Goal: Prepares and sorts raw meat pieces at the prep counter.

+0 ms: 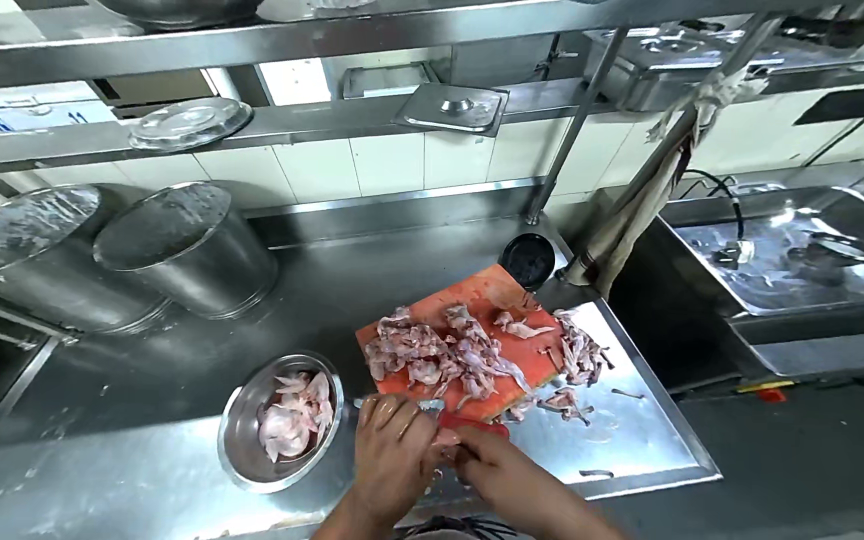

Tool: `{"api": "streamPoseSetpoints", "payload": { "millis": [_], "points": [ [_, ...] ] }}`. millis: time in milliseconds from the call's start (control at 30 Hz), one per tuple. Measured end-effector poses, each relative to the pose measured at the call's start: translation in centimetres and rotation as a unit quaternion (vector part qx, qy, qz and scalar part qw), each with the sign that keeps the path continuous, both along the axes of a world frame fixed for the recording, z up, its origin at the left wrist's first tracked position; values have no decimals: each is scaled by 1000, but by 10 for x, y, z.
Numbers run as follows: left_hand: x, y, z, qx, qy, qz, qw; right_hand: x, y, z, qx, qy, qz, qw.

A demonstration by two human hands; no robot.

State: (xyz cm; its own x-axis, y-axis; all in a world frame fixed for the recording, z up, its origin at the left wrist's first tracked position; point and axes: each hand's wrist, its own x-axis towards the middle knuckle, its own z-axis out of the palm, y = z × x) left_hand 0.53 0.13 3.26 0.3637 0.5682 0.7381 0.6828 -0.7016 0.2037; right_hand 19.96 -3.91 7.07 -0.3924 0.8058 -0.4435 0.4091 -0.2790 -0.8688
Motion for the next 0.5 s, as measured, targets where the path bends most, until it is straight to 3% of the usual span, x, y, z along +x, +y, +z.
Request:
{"api": "streamPoseSetpoints", "payload": {
  "millis": [100, 200, 333, 500],
  "points": [
    [-2, -2, -5, -22, -15, 27, 999, -13, -10, 2, 101, -71, -61, 991],
    [7, -6, -9, -166, -77, 13, 983, -30, -18, -2, 250, -83, -150, 953],
    [29, -15, -5, -348, -366, -62, 861, -41, -26, -4, 342, -16, -163, 926],
    [38, -16, 22, -492, -456, -95, 735, -33, -26, -4, 388, 1, -148, 910]
  ]
}}
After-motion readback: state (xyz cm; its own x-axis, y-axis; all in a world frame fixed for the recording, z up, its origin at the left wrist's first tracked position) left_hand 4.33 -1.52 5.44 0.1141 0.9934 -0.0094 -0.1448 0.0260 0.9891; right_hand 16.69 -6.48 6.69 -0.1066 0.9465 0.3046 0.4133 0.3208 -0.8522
